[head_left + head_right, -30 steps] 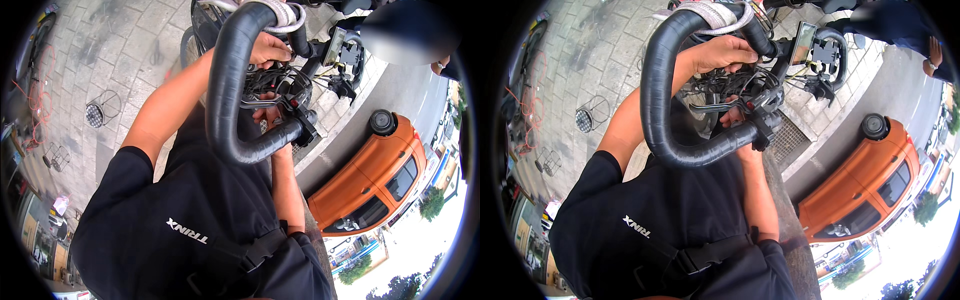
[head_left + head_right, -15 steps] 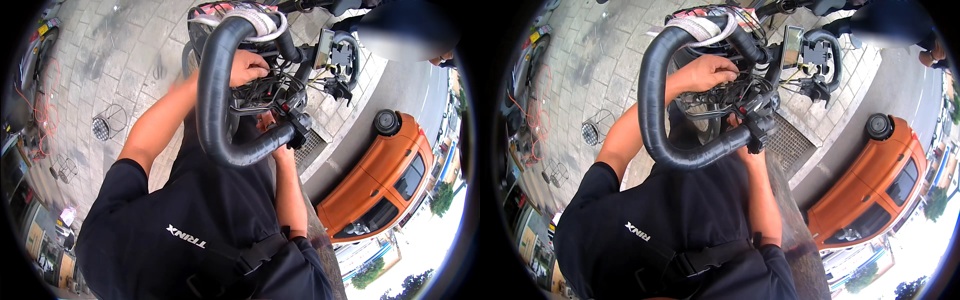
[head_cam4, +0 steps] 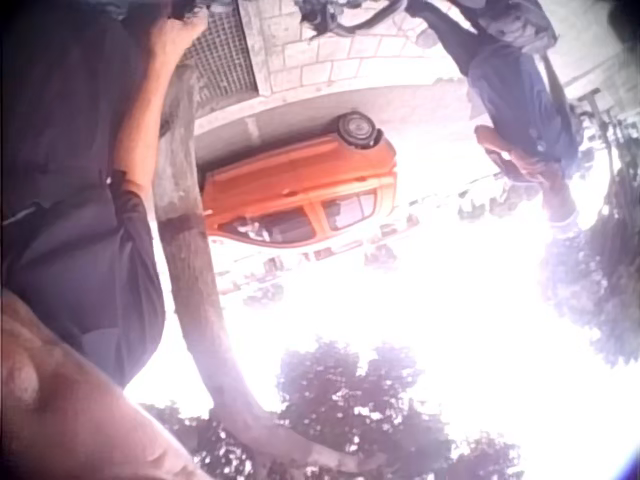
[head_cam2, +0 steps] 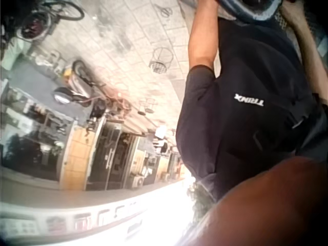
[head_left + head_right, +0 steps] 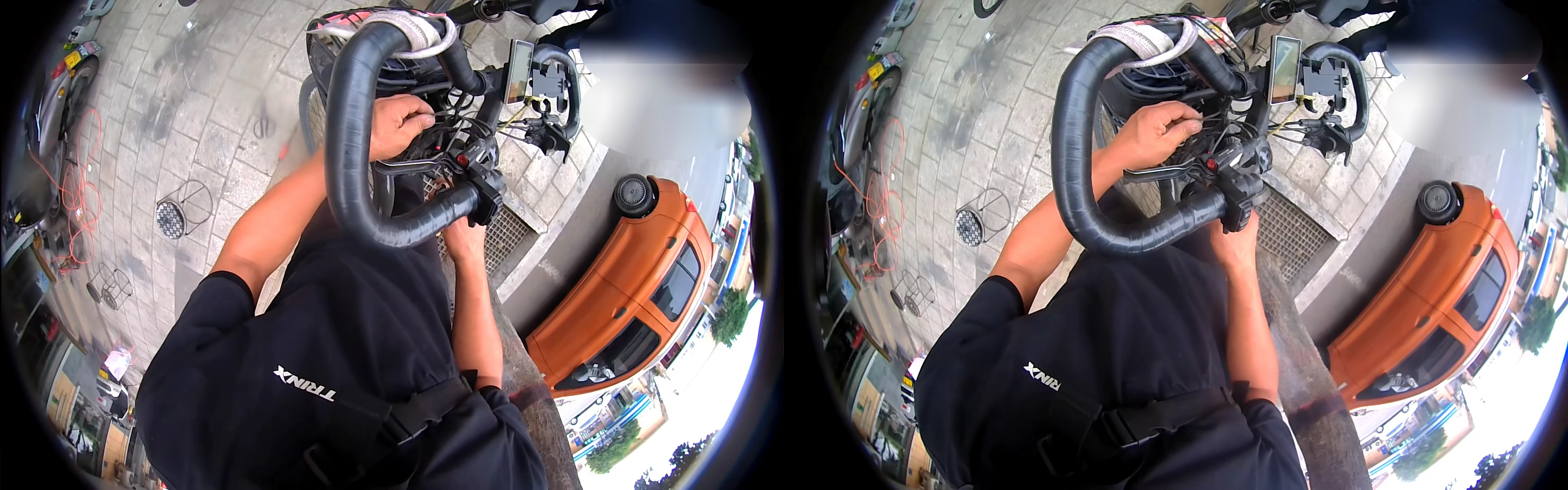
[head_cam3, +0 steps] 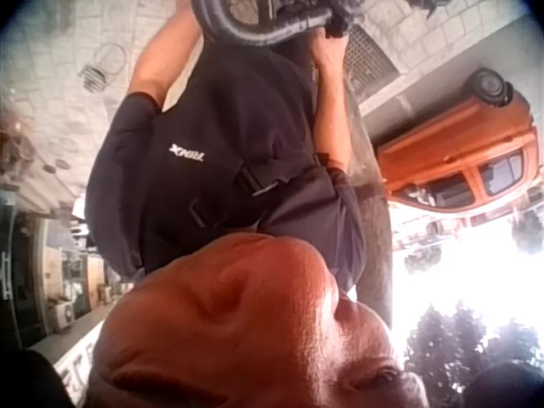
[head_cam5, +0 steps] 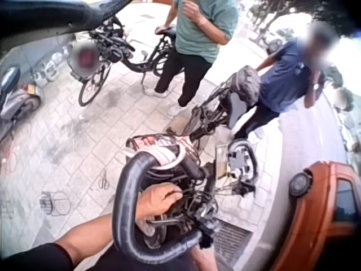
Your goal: The person adjusts and secures wires and components on a bicycle handlebar using zip ties and tools. They connect a digital display unit to the handlebar and test the connection while another person stands nearby.
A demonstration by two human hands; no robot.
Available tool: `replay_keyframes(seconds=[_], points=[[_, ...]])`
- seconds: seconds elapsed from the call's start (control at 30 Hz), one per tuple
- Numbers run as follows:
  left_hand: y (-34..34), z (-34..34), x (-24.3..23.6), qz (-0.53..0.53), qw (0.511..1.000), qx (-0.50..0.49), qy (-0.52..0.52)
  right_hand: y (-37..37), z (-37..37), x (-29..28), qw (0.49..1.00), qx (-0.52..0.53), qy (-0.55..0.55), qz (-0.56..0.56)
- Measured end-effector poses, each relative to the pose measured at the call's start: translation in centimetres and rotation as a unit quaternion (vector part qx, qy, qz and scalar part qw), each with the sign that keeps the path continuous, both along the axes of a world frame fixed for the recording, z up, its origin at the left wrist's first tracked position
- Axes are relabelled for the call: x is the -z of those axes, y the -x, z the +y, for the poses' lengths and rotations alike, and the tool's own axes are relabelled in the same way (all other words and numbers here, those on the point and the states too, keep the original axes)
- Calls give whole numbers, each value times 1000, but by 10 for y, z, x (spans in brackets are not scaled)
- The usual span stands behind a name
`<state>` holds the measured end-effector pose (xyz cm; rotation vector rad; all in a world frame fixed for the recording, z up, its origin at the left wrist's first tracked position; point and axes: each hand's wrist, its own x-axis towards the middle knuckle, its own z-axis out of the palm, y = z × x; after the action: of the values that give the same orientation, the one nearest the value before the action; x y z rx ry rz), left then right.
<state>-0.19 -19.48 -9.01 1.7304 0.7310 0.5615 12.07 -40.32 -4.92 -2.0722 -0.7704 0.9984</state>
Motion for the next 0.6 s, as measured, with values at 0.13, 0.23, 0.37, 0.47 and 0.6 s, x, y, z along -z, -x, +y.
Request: replay_keyframes(seconds=[0.13, 0.23, 0.37, 0.47, 0.6], points=[[5, 2, -5, -96, 901, 87, 414, 8, 8, -24, 994, 99, -19, 41], [-6, 7, -5, -8, 907, 147, 394, -3, 2, -15, 988, 124, 6, 95], [-37, 11, -13, -31, 961, -6, 274, -22, -8, -3, 985, 137, -29, 96], [-45, 23, -10, -85, 928, 43, 361, -25, -6, -14, 979, 153, -66, 113], [-51, 30, 3, -241, 835, 40, 494, -20, -6, -25, 974, 175, -65, 129]])
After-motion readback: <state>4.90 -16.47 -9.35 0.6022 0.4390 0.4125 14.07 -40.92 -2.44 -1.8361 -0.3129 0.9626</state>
